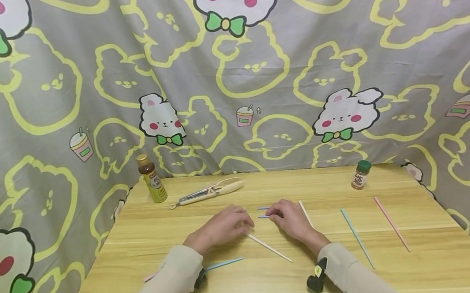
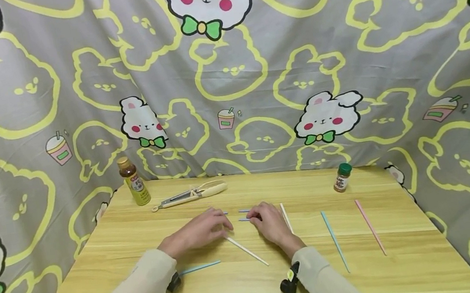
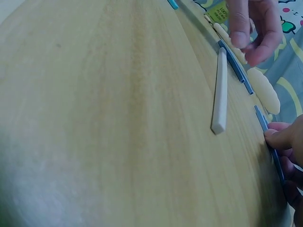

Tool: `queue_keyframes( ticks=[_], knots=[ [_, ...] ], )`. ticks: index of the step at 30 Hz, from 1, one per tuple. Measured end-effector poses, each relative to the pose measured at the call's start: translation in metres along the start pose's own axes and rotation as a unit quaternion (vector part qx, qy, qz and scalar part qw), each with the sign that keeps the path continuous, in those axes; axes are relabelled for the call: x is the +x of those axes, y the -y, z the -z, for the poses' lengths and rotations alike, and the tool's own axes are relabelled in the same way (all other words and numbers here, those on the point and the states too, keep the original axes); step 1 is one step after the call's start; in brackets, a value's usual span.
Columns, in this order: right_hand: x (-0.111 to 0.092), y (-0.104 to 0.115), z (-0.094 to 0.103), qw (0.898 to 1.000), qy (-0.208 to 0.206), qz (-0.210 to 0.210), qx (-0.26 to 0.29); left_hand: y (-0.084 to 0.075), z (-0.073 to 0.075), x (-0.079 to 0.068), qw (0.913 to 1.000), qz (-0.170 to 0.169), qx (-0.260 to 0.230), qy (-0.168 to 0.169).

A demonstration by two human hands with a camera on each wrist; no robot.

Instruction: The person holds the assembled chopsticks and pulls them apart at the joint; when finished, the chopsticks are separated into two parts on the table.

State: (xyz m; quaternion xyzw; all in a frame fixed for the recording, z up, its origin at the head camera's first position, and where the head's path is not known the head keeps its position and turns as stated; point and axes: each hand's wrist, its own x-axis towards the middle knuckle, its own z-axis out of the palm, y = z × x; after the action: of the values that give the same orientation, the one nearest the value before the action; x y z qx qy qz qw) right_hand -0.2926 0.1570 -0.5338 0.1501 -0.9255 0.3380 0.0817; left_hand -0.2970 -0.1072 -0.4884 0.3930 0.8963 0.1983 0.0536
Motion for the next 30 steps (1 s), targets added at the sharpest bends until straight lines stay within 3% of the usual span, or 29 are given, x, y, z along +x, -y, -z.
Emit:
queue_keyframes(
  ticks=[5, 16, 21, 30],
  knots=[
    [0.0, 0.001, 0.0, 1.0, 0.0, -0.001, -0.006, -0.005, -0.007, 0.001, 0.9992, -0.017, 0.004, 0.037],
    [-0.004, 0.004, 0.004, 1.0, -0.011, -0.005, 0.013, -0.005, -0.01, -0.001, 0.9986, -0.026, 0.011, 0.044],
    [-0.013, 0.017, 0.013, 0.999, -0.025, 0.01, 0.04, -0.007, -0.008, -0.006, 0.9993, -0.029, 0.014, 0.018],
    [-0.04, 0.038, 0.027, 0.994, 0.064, 0.036, 0.08, -0.022, -0.002, -0.019, 0.9987, -0.019, 0.02, -0.043]
  ],
)
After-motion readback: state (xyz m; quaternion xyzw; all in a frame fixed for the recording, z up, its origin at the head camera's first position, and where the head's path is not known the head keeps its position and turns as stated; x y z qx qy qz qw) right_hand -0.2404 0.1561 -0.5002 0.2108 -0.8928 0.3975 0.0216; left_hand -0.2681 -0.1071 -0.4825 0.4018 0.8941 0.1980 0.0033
